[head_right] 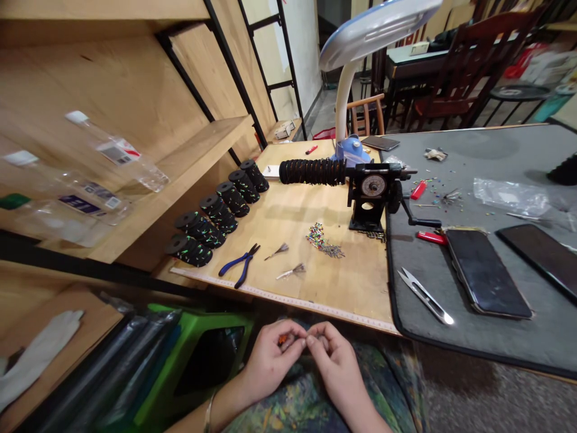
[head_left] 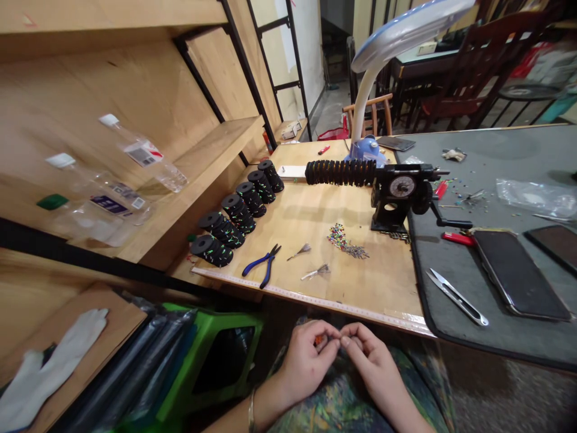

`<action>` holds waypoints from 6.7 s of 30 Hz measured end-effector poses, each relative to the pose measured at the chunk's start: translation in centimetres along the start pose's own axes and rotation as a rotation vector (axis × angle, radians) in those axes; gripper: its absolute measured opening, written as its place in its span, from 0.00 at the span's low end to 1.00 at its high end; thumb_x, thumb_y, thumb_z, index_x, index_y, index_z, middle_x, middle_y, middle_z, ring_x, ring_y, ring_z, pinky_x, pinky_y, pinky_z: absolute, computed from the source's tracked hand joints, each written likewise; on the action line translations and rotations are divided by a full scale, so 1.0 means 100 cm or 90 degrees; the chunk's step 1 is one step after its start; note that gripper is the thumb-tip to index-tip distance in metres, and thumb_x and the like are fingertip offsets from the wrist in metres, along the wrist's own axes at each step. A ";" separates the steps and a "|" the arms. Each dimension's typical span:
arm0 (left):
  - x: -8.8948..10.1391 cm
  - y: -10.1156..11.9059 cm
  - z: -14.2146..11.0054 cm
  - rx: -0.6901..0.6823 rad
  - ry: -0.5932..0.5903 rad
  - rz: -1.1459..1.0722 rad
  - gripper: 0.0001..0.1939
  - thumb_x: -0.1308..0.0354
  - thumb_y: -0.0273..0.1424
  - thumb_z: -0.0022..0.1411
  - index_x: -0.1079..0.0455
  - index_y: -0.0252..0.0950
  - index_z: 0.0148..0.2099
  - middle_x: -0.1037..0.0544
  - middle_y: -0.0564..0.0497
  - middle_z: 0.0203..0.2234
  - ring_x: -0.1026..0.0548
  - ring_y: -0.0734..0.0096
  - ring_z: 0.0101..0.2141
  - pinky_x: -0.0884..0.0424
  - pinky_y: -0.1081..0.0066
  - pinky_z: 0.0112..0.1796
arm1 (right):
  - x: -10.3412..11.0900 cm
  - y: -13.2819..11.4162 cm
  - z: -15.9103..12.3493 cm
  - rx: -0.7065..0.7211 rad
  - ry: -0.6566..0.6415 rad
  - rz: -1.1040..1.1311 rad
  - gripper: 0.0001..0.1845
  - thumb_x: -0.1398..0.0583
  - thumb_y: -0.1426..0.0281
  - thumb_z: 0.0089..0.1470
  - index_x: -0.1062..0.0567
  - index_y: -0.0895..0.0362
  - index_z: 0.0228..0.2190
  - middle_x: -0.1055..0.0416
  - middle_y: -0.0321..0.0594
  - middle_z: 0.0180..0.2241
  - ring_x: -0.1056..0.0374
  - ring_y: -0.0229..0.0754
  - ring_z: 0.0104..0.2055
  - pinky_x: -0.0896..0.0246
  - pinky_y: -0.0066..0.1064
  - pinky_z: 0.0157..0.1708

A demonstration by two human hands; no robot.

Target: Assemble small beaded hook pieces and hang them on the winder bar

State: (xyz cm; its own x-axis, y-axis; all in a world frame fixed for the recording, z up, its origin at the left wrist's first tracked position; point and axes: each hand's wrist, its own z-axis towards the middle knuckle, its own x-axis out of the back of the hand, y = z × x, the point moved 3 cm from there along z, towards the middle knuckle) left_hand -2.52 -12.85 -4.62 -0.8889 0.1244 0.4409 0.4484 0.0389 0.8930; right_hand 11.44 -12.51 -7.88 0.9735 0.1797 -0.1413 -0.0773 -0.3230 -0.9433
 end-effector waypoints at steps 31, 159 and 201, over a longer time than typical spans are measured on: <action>0.007 0.003 0.020 0.104 -0.124 -0.162 0.07 0.41 0.31 0.55 0.28 0.32 0.30 0.30 0.54 0.22 0.35 0.73 0.26 0.39 0.73 0.31 | 0.010 0.001 -0.005 0.032 -0.018 -0.046 0.16 0.39 0.58 0.51 0.32 0.56 0.21 0.43 0.28 0.18 0.48 0.33 0.20 0.51 0.25 0.20; -0.003 0.003 0.004 0.180 -0.149 -0.359 0.15 0.36 0.36 0.52 0.37 0.34 0.31 0.30 0.53 0.22 0.33 0.77 0.23 0.37 0.73 0.27 | 0.019 0.008 -0.001 0.120 0.009 -0.124 0.15 0.40 0.58 0.53 0.26 0.57 0.25 0.34 0.34 0.18 0.45 0.34 0.17 0.50 0.24 0.16; -0.008 0.002 0.003 0.129 -0.261 -0.306 0.14 0.34 0.30 0.50 0.38 0.35 0.34 0.31 0.54 0.26 0.35 0.77 0.26 0.39 0.75 0.29 | 0.012 0.007 0.002 -0.052 0.005 0.127 0.24 0.36 0.48 0.45 0.32 0.56 0.27 0.49 0.20 0.12 0.58 0.27 0.11 0.67 0.21 0.13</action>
State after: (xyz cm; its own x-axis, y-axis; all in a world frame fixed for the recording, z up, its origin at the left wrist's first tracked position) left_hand -1.64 -12.67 -4.80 -0.9047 0.4121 -0.1079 0.0550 0.3642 0.9297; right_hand 12.51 -12.37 -8.72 0.9422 0.0979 -0.3204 -0.2514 -0.4255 -0.8693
